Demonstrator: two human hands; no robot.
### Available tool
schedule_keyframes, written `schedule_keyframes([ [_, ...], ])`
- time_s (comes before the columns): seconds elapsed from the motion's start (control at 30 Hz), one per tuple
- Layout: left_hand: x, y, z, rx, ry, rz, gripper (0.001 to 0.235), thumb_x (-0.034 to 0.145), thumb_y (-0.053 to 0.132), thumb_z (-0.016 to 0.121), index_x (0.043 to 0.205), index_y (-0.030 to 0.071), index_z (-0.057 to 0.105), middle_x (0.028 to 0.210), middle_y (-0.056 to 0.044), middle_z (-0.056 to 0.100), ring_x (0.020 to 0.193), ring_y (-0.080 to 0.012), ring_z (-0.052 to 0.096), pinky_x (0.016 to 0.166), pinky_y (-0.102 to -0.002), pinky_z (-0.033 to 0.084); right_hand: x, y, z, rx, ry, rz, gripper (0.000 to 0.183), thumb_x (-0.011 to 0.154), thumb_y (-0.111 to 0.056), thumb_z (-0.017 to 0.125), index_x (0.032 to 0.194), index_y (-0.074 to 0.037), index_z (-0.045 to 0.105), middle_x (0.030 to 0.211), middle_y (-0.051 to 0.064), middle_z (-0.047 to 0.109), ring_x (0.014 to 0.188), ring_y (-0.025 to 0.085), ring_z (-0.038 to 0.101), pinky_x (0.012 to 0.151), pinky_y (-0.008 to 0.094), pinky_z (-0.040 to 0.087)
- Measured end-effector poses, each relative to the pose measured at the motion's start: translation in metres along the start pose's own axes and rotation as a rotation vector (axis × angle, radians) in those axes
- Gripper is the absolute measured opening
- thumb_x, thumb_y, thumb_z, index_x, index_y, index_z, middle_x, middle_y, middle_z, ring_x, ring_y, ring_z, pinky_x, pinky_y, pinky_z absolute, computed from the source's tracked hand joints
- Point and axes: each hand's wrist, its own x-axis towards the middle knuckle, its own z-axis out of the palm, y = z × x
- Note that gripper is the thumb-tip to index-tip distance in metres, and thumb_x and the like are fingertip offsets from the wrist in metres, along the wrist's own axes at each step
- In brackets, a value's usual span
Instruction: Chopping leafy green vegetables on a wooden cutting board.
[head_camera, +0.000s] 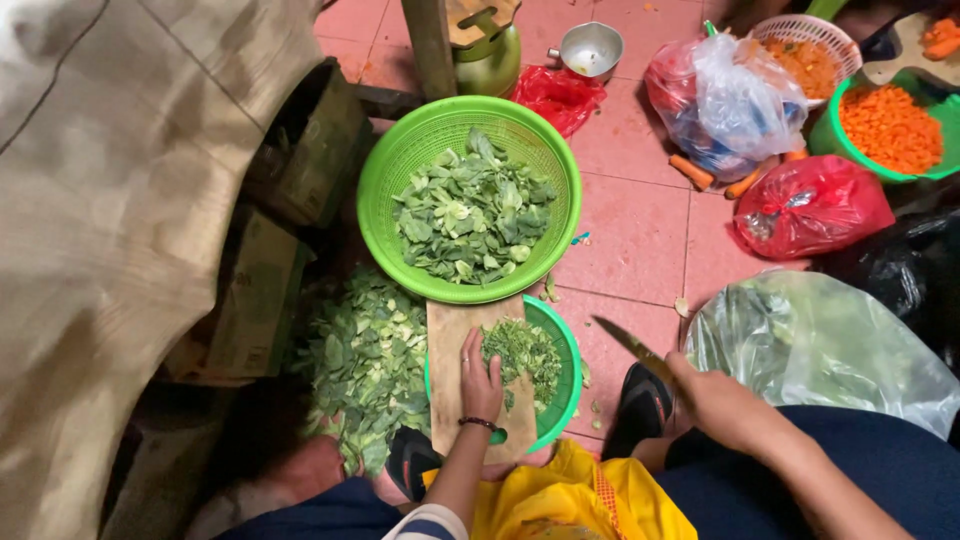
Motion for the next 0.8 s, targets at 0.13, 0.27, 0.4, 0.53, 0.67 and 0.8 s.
schedule_keyframes([
  [0.13, 0.005, 0.020, 0.032, -0.036, -0.057, 0.025, 0.050, 0.103, 0.016, 0.054, 0.148, -0.003, 0.043, 0.156, -0.024, 0.043, 0.143, -0.0412, 0.044, 0.118, -0.045, 0.036, 0.010, 0.004, -0.016, 0.227, 0.169, 0.022, 0.016, 0.100, -0.020, 0.043, 0.111, -0.009, 0.049, 0.101, 0.026, 0.074, 0.095, 0.048, 0.070, 0.082, 0.052, 0.056],
  [0.27, -0.003, 0.035, 0.053, -0.076, -0.139, 0.054, 0.046, 0.106, 0.021, 0.048, 0.145, -0.003, 0.048, 0.155, -0.022, 0.046, 0.143, -0.0395, 0.046, 0.118, -0.045, 0.037, 0.003, -0.023, -0.027, 0.108, 0.210, -0.014, 0.030, 0.088, -0.012, 0.051, 0.117, -0.008, 0.044, 0.094, 0.029, 0.069, 0.094, 0.050, 0.067, 0.077, 0.054, 0.054],
  [0.4, -0.006, 0.045, 0.061, -0.138, -0.186, 0.096, 0.043, 0.110, 0.025, 0.042, 0.141, -0.002, 0.052, 0.156, -0.021, 0.050, 0.144, -0.0374, 0.048, 0.120, -0.044, 0.037, -0.006, -0.028, -0.038, 0.067, 0.172, 0.042, 0.022, 0.092, -0.013, 0.052, 0.111, -0.008, 0.043, 0.082, 0.026, 0.069, 0.088, 0.047, 0.069, 0.075, 0.054, 0.054],
  [0.53, -0.014, 0.030, 0.054, 0.013, 0.077, 0.017, 0.040, 0.110, 0.025, 0.040, 0.138, -0.001, 0.054, 0.151, -0.020, 0.052, 0.143, -0.0375, 0.049, 0.120, -0.045, 0.036, -0.010, -0.035, -0.048, 0.095, 0.178, -0.012, 0.060, 0.066, -0.021, 0.077, 0.112, -0.007, 0.042, 0.081, 0.023, 0.069, 0.086, 0.047, 0.068, 0.072, 0.052, 0.054],
  [0.67, -0.030, 0.029, 0.066, 0.015, 0.052, 0.013, 0.044, 0.106, 0.020, 0.046, 0.140, -0.008, 0.047, 0.153, -0.027, 0.042, 0.142, -0.0425, 0.041, 0.118, -0.048, 0.032, -0.001, -0.038, -0.035, 0.074, 0.120, 0.061, 0.025, 0.090, -0.010, 0.053, 0.113, -0.008, 0.043, 0.079, 0.024, 0.070, 0.083, 0.046, 0.070, 0.072, 0.054, 0.055],
  [0.8, -0.039, 0.027, 0.111, -0.072, -0.299, -0.006, 0.036, 0.103, 0.012, 0.043, 0.134, -0.003, 0.054, 0.146, -0.019, 0.055, 0.140, -0.0362, 0.052, 0.120, -0.045, 0.041, 0.005, -0.036, -0.025, 0.000, 0.119, 0.034, 0.036, 0.087, -0.008, 0.052, 0.121, -0.008, 0.042, 0.083, 0.026, 0.071, 0.085, 0.046, 0.070, 0.074, 0.056, 0.054],
])
